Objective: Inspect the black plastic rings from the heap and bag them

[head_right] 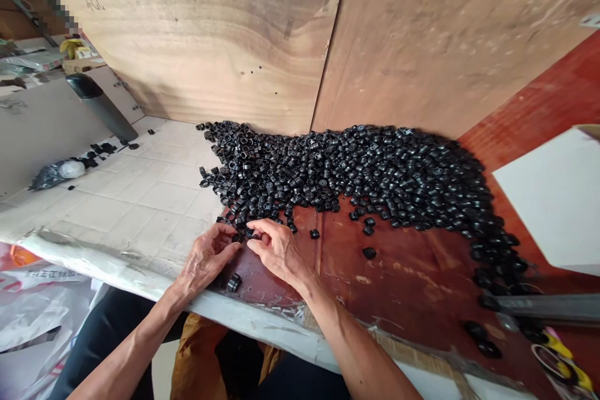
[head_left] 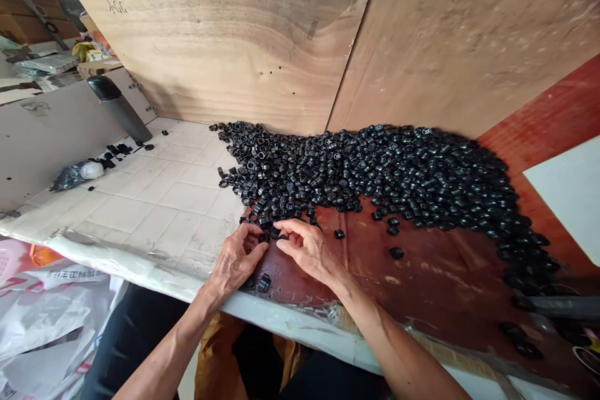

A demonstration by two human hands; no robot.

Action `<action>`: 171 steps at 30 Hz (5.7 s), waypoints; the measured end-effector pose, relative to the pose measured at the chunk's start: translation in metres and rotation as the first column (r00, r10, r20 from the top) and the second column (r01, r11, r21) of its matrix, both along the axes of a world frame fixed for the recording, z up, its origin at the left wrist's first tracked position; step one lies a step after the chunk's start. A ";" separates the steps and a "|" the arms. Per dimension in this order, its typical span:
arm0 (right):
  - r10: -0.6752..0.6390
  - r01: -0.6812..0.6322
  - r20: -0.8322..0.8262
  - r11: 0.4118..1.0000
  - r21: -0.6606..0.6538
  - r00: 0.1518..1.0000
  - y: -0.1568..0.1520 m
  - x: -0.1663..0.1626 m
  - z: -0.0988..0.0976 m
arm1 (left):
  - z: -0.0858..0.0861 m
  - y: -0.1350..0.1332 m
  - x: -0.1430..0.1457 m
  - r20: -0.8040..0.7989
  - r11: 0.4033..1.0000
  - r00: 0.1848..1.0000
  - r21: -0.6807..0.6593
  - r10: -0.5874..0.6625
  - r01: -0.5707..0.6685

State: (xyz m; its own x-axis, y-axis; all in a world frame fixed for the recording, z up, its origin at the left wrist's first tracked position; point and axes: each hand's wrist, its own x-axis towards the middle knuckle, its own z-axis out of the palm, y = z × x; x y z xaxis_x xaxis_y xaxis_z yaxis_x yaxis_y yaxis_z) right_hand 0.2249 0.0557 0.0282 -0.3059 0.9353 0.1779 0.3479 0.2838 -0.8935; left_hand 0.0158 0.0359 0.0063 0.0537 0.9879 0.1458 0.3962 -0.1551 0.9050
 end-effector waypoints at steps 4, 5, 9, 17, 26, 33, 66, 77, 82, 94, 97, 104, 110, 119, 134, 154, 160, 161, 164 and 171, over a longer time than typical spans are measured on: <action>-0.035 0.001 -0.188 0.984 -0.178 0.982 0.002 -0.001 0.004 | 0.001 0.001 -0.003 0.258 0.990 0.965 -0.115 -0.051 0.083; -0.063 0.008 -0.221 0.971 -0.238 0.973 0.002 -0.002 0.004 | 0.001 0.001 -0.003 0.302 0.984 0.950 -0.129 -0.079 0.123; -0.119 0.051 -0.243 0.962 -0.268 0.963 -0.001 -0.008 0.004 | 0.006 -0.001 -0.002 0.384 0.972 0.918 -0.158 -0.100 0.171; -0.054 0.030 -0.212 0.993 -0.115 0.976 -0.003 -0.013 -0.006 | 0.007 -0.005 -0.003 0.384 0.977 0.918 -0.142 -0.094 0.159; -0.015 0.022 -0.073 0.995 0.097 0.997 -0.007 -0.013 -0.008 | 0.009 -0.008 -0.002 0.379 0.974 0.913 -0.101 -0.153 0.205; 0.095 -0.107 0.076 0.978 0.181 0.993 -0.009 -0.006 -0.004 | 0.008 -0.008 -0.006 0.308 0.978 0.938 -0.087 -0.155 0.190; 0.022 -0.046 0.104 0.971 0.234 0.994 -0.012 -0.009 0.001 | 0.007 -0.009 -0.004 0.336 0.981 0.930 -0.065 -0.149 0.180; 0.055 -0.062 0.047 0.985 0.163 0.997 -0.013 -0.009 0.003 | 0.006 -0.008 -0.005 0.321 0.985 0.939 -0.069 -0.125 0.155; 0.053 -0.066 0.072 0.979 0.195 0.996 -0.012 -0.010 0.000 | 0.007 -0.008 -0.006 0.314 0.983 0.938 -0.064 -0.143 0.171; 0.048 -0.049 0.015 0.992 0.115 0.999 -0.014 -0.012 0.004 | 0.013 -0.010 -0.004 0.277 0.980 0.946 -0.051 -0.170 0.191; -0.004 0.005 0.006 0.991 -0.132 1.000 -0.015 -0.016 0.004 | 0.012 -0.011 -0.005 0.144 0.984 0.974 0.055 -0.177 0.170; -0.022 0.020 -0.034 0.998 -0.052 0.999 -0.016 -0.019 0.002 | 0.009 -0.010 -0.006 0.239 0.983 0.956 -0.019 -0.170 0.180; -0.028 -0.060 -0.224 0.924 -0.377 0.974 -0.014 -0.020 0.006 | 0.012 -0.010 -0.008 0.049 0.980 0.981 0.073 -0.189 0.185; -0.119 0.141 0.196 0.985 -0.098 0.973 0.007 0.021 0.003 | 0.026 -0.006 0.002 -0.206 0.958 0.937 -0.021 -0.283 0.285; -0.077 -0.018 0.364 0.968 0.250 0.928 0.000 -0.001 -0.022 | -0.003 0.000 0.005 -0.334 0.969 0.942 0.225 -0.022 0.102; -0.019 0.008 0.072 0.990 0.143 0.997 0.000 -0.010 -0.018 | 0.009 -0.007 0.006 -0.344 0.992 0.938 0.104 -0.036 0.076; 0.065 -0.067 0.018 0.989 0.130 0.998 -0.001 -0.008 -0.014 | 0.005 -0.008 0.004 -0.284 0.989 0.954 0.086 -0.090 0.119; 0.079 -0.082 0.029 0.985 0.149 0.996 -0.001 -0.008 -0.012 | 0.004 -0.008 0.004 -0.283 0.990 0.955 0.081 -0.090 0.117; 0.101 -0.105 0.031 0.979 0.175 0.994 -0.002 -0.006 -0.006 | 0.003 -0.007 0.005 -0.273 0.991 0.958 0.073 -0.090 0.114; 0.116 -0.114 0.002 0.979 0.172 0.993 -0.003 -0.006 -0.007 | 0.007 -0.009 0.006 -0.060 0.995 0.994 0.018 -0.093 0.094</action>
